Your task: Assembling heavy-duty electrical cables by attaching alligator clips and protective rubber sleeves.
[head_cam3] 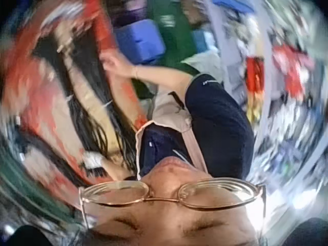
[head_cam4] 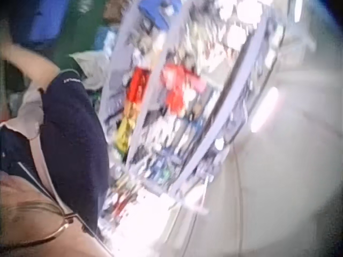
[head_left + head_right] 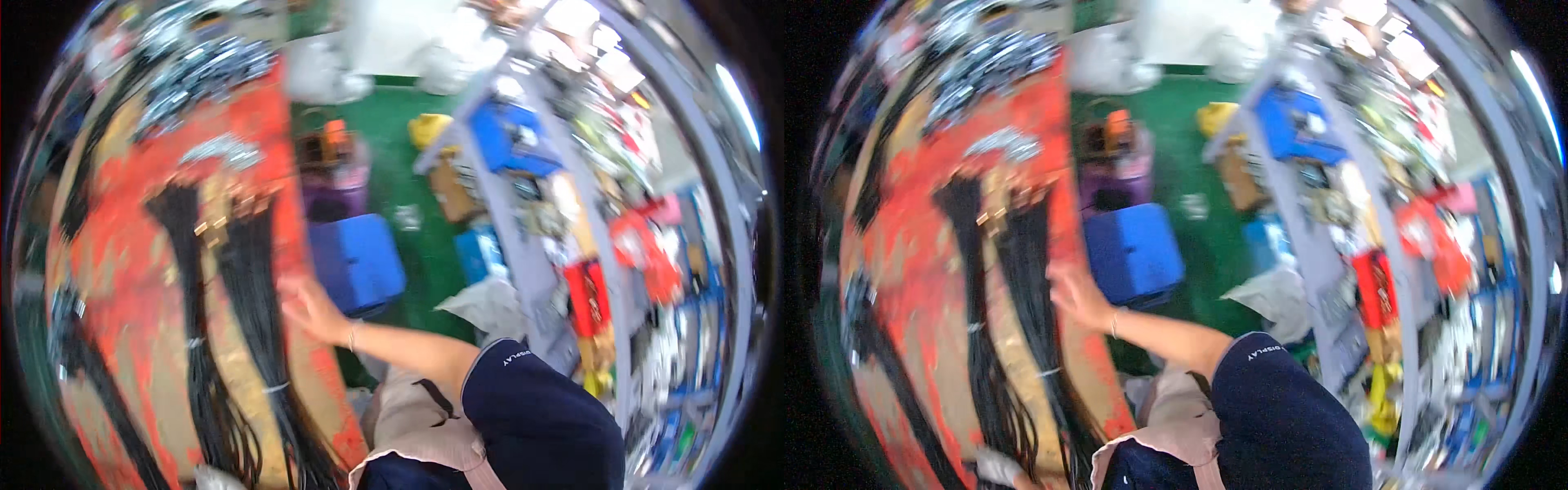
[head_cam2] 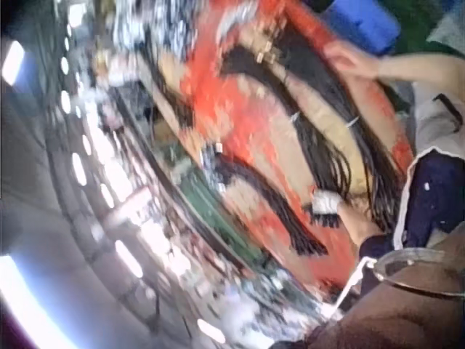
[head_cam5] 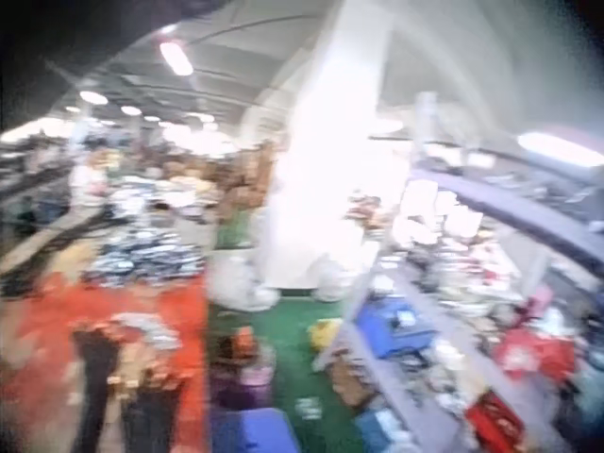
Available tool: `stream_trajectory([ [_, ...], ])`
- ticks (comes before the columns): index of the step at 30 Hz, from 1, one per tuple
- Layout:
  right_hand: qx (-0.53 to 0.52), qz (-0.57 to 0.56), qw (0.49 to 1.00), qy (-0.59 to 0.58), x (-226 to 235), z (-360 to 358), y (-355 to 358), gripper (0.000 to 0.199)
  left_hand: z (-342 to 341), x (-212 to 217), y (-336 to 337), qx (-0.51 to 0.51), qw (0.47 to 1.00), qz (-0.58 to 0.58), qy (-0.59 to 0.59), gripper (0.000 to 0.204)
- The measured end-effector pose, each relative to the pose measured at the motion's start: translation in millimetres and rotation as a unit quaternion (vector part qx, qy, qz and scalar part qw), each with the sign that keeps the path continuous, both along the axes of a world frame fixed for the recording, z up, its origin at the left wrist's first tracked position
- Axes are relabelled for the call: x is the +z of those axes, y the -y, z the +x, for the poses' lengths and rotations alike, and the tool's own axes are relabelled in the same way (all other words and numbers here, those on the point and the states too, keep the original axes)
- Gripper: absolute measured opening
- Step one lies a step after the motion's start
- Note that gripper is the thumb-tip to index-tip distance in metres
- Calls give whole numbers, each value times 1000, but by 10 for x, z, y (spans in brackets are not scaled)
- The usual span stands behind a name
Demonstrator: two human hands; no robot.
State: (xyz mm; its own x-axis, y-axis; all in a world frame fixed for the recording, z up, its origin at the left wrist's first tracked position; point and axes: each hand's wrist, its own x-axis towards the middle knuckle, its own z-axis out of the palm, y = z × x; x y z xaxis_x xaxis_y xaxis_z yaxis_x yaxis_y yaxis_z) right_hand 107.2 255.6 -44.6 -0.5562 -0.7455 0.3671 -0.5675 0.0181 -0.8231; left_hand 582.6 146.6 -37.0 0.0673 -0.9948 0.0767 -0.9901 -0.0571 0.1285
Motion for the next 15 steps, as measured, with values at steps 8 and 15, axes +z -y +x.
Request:
stream_trajectory([
  [8,-376,206,902,45,755,177,-4686,23,-1926,99,-1303,-402,901,-123,-102,38],
  [15,-789,124,600,-54,1988,56,-7381,18,-3195,356,-2418,-521,830,-156,-122,37],
])
